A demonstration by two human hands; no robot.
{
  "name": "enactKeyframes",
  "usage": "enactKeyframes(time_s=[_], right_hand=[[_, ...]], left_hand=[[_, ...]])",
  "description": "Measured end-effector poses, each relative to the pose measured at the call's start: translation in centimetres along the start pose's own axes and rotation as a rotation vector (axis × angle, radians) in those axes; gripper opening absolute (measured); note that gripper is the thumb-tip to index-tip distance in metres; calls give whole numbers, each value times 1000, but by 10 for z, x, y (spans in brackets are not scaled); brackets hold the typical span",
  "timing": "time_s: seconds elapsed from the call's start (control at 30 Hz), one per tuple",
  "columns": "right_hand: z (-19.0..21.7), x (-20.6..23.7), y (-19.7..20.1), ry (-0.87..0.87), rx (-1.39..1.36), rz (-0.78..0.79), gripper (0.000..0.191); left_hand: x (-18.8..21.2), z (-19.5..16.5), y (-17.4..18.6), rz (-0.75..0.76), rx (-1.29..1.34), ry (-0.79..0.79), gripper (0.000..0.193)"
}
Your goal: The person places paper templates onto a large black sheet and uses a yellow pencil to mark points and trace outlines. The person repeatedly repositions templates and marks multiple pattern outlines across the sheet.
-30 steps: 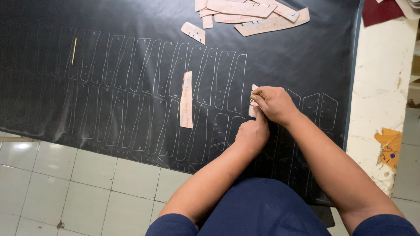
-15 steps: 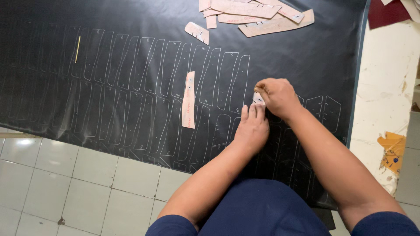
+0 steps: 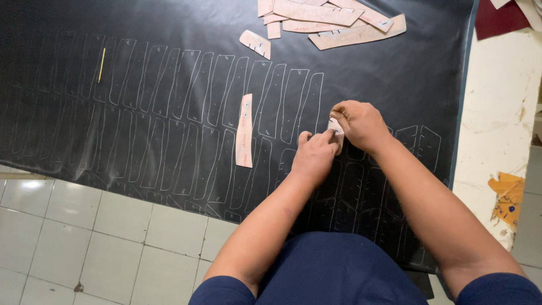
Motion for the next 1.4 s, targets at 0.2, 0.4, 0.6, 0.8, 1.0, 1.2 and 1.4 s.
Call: enactKeyframes(time_s=[0.2,0.4,0.6,0.8,1.0,1.2,1.4], right_hand=[[-6,-9,-1,-39,29,-20,19],[-10,0,2,-60,17,-30,19],[-15,7,6,-112,-58,-72,17],[-16,11,9,-79,9,-46,18],[-15,29,19,-98,122,-22,19],[-10,46,17,-90,118,-30,17],[3,82,7,14,92,-13,14]], left_hand=[[-1,1,3,-17,-26,39,22],[-1,6,5,-3,-41,93,37],[-3,9,3,62,-10,124,36],[-4,10,6,73,26,140,37],[-4,12,9,58,74,155,15],[-5,15,8,34,115,157,9],[-3,18,6,49,166,177,13]])
Point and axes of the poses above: each hand's wrist, its own x-axis away from the middle knuckle, its own y-axis out of the back of the hand, z = x × y, the point moved 2 cm from there along -x, towards the middle knuckle, and after that the axes turned 4 degrees about -x, right-handed, at the moved point
